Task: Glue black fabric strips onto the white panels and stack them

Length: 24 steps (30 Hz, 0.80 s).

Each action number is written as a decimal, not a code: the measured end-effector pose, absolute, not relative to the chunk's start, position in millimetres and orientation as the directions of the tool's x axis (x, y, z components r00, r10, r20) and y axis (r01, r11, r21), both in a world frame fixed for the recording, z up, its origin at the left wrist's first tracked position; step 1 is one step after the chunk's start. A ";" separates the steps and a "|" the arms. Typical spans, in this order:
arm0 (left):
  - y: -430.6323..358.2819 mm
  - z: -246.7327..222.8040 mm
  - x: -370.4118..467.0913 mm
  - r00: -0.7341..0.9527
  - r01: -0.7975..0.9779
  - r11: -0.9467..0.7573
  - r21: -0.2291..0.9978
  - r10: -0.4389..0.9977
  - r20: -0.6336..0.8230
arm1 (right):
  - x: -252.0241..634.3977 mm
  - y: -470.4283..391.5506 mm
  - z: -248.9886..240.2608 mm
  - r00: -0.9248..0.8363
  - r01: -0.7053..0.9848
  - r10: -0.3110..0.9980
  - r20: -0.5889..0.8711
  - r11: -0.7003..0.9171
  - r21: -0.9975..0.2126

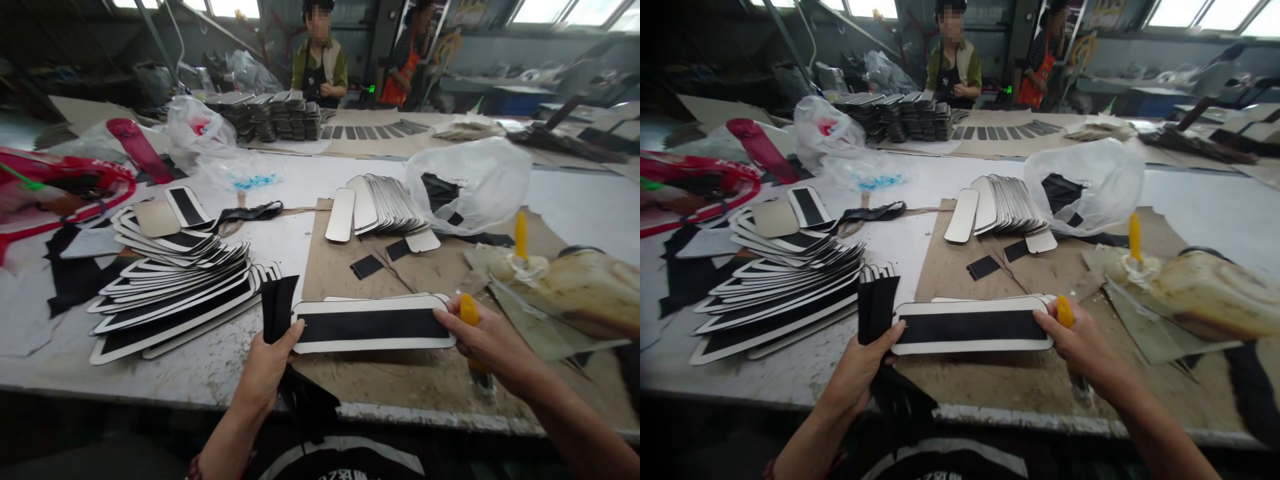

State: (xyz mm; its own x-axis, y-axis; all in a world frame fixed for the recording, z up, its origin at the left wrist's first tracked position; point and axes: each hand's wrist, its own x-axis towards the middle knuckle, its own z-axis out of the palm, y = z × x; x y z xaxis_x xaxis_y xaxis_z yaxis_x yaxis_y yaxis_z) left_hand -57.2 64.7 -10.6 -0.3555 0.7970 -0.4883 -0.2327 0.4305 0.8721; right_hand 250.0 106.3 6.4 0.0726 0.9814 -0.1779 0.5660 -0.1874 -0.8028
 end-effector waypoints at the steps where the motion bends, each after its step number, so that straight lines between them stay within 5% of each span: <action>1: 64.1 -12.2 -58.0 -0.374 -0.227 0.430 0.874 0.790 -0.486 | 247.7 104.3 7.8 0.049 0.566 0.981 -0.189 -0.184 -0.804; 17: 58.3 -11.4 -53.2 -0.428 -0.300 0.472 0.829 0.710 -0.559 | 242.0 94.9 16.9 -0.031 0.637 0.986 -0.164 -0.107 -0.763; 24: 56.7 -8.4 -54.0 -0.325 -0.377 0.505 0.777 0.713 -0.621 | 249.8 94.4 12.7 -0.021 0.468 0.956 -0.293 -0.249 -0.848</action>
